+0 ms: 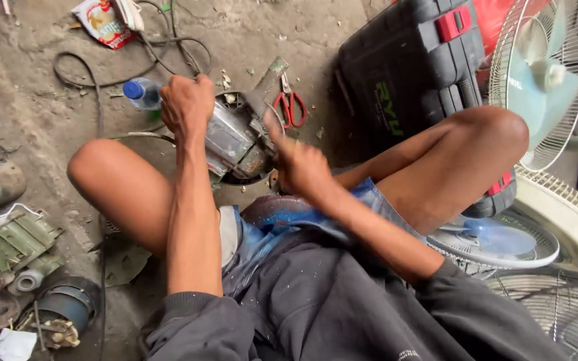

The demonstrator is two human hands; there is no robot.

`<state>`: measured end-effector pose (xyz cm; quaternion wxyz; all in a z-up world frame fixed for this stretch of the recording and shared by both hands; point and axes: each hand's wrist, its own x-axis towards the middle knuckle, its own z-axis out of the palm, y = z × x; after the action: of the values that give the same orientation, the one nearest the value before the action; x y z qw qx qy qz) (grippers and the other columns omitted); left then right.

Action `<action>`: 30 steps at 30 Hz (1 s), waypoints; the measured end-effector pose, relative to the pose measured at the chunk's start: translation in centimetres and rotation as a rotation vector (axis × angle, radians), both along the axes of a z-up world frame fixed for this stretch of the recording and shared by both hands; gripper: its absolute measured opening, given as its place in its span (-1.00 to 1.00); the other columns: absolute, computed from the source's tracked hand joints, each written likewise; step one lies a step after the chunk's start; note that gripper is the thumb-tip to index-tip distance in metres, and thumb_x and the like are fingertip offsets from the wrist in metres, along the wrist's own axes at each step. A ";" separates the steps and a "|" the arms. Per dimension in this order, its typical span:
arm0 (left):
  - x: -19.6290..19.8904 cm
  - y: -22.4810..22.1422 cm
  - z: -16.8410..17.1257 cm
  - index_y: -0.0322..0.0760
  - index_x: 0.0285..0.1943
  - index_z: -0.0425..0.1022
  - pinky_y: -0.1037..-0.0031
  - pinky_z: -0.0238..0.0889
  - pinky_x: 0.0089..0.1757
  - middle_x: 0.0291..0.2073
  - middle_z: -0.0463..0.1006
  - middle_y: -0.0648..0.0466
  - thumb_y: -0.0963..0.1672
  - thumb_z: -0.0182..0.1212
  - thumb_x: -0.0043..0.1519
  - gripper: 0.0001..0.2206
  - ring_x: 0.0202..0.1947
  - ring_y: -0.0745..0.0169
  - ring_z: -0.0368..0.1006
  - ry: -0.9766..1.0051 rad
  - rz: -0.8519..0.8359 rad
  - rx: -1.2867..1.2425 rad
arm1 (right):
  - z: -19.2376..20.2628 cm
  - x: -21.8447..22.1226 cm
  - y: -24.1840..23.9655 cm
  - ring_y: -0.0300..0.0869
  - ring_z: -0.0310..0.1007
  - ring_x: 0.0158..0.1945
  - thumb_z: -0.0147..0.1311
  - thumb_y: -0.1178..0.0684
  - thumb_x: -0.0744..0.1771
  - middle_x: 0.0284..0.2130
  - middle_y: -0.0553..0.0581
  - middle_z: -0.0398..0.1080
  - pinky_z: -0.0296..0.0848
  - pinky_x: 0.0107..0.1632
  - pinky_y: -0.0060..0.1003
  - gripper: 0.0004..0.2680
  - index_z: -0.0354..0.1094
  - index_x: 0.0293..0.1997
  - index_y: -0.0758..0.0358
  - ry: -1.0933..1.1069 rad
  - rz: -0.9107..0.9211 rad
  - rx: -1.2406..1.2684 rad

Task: Repairing an electric motor by filing down metal parts and adjusting components with pliers.

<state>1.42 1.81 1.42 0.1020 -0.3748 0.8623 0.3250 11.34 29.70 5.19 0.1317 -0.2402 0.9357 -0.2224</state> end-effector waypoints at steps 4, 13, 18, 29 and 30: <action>-0.7 -0.5 -0.1 -0.55 -0.20 0.75 -0.08 0.49 -0.21 -0.28 0.74 -0.42 0.06 0.18 0.41 -0.49 -0.41 -0.43 0.60 0.027 -0.035 -0.033 | 0.4 -6.0 0.1 0.10 0.60 -0.43 0.21 0.22 0.31 -0.39 0.20 0.59 0.43 -0.34 0.23 -0.13 -0.23 0.88 -0.32 -0.117 -0.055 0.091; -0.2 -1.1 -3.1 -0.49 -0.08 0.77 -0.02 0.44 -0.28 -0.10 0.67 -0.41 0.07 0.13 0.40 -0.50 -0.37 -0.31 0.56 -0.016 0.016 -0.061 | 0.8 0.2 -1.5 0.19 0.56 -0.50 0.12 0.20 0.44 -0.44 0.28 0.51 0.37 -0.39 0.33 -0.22 -0.31 0.89 -0.36 -0.117 -0.087 0.019; 0.5 -1.9 -3.3 -0.57 -0.28 0.70 -0.10 0.52 -0.25 -0.32 0.70 -0.48 0.06 0.22 0.43 -0.49 -0.40 -0.49 0.58 0.057 -0.087 -0.087 | 0.7 -7.4 -1.9 0.03 0.40 -0.53 0.00 0.12 0.62 -0.40 0.14 0.45 0.28 -0.42 0.32 -0.39 -0.37 0.89 -0.38 0.038 -0.146 0.035; -0.2 -2.3 -4.0 -0.53 -0.06 0.76 0.02 0.54 -0.28 -0.10 0.65 -0.49 0.08 0.17 0.44 -0.49 -0.35 -0.30 0.63 -0.036 -0.056 -0.075 | 0.9 -3.7 -2.1 0.10 0.48 -0.54 0.15 0.23 0.42 -0.45 0.18 0.55 0.33 -0.40 0.28 -0.22 -0.25 0.89 -0.28 0.004 -0.137 0.022; -0.2 -2.7 -5.1 -0.55 -0.01 0.76 0.00 0.59 -0.27 -0.10 0.67 -0.57 0.09 0.18 0.43 -0.47 -0.30 -0.38 0.67 -0.030 -0.052 -0.082 | 1.0 -6.1 -2.5 0.12 0.45 -0.53 0.12 0.25 0.47 -0.44 0.18 0.52 0.25 -0.32 0.34 -0.26 -0.27 0.91 -0.22 0.100 -0.151 -0.020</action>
<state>1.18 -0.85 -3.69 0.1078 -0.3610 0.8826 0.2811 5.26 27.17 6.22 0.0652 -0.1811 0.9543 -0.2285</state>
